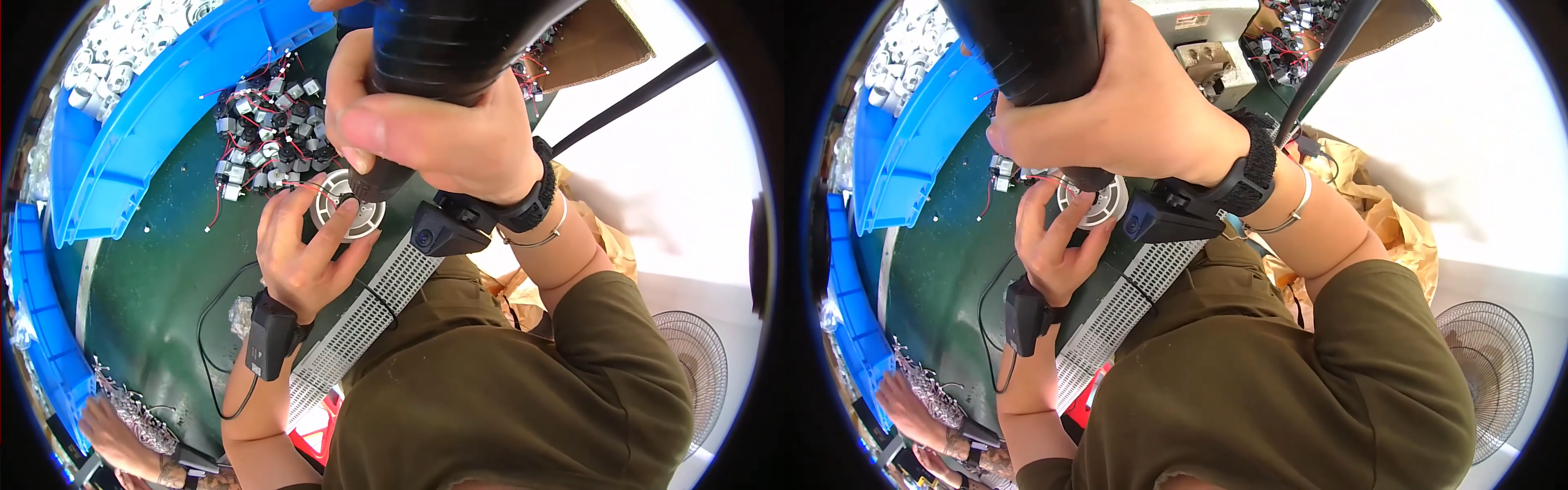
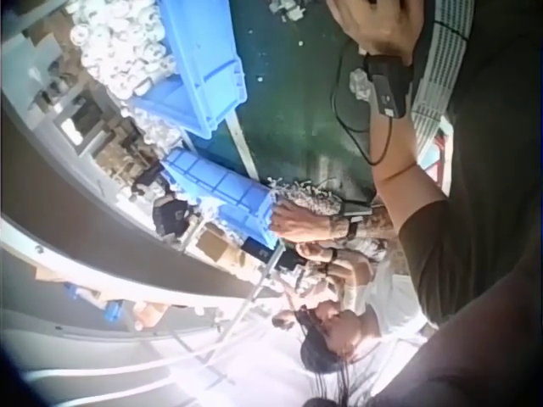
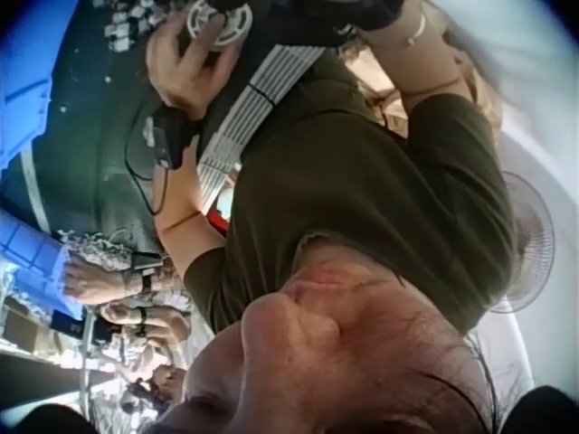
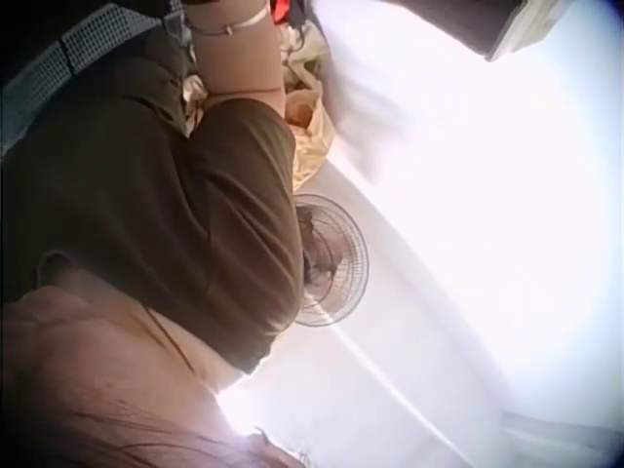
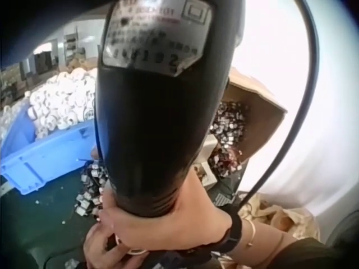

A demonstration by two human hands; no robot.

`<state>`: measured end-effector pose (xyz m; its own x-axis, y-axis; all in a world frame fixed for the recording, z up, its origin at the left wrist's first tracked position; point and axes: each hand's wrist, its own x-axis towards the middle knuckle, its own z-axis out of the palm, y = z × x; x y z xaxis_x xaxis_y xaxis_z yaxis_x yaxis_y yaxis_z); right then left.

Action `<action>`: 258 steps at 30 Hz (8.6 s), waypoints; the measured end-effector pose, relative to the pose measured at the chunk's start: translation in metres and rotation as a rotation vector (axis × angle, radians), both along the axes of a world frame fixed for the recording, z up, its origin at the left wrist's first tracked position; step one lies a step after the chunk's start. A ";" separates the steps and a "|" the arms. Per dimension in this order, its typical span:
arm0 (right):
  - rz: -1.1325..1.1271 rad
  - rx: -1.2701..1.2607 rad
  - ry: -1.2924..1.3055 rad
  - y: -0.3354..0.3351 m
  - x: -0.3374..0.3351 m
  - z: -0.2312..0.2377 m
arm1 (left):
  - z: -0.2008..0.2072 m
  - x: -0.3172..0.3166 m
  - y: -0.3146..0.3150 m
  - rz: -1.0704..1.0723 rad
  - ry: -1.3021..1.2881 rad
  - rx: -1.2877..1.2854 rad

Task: The person picks up a motor and a plastic housing, inserts the motor into the housing, and secures it by driving a screw with a power screwdriver. This process is repeated multiple times with new components.

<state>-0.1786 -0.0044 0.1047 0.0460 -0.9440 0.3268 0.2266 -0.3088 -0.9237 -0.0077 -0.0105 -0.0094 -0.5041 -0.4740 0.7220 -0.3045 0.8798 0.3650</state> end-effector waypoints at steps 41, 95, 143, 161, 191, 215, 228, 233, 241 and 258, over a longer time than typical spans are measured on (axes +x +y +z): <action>0.289 -0.128 1.358 -0.063 0.005 -0.070 | 0.111 0.149 -0.134 0.725 -0.021 -0.126; -0.033 -0.085 0.667 0.032 -0.022 -0.050 | 0.018 -0.005 0.006 -0.051 0.029 0.442; 0.239 -0.256 -0.065 -0.045 -0.013 0.079 | 0.007 0.009 0.005 -0.120 0.003 0.227; -0.384 -0.285 0.184 0.003 -0.082 0.041 | -0.004 0.014 0.006 -0.091 -0.037 0.232; -0.539 -0.236 0.101 0.020 -0.076 0.003 | -0.003 0.015 0.002 -0.072 -0.080 0.147; -0.109 -0.060 -0.200 0.000 0.011 0.030 | 0.005 0.016 -0.006 -0.089 0.531 0.824; -0.144 -0.252 -0.187 -0.006 0.008 0.019 | 0.027 0.000 -0.006 0.036 0.155 0.572; -0.141 -0.267 -0.193 -0.006 0.009 0.017 | 0.031 -0.002 -0.008 0.056 0.110 0.491; -0.122 -0.286 -0.201 -0.008 0.009 0.016 | 0.032 -0.001 -0.007 0.083 0.095 0.482; -0.076 -0.330 -0.231 -0.005 0.012 0.013 | 0.025 -0.008 -0.005 0.081 0.161 0.492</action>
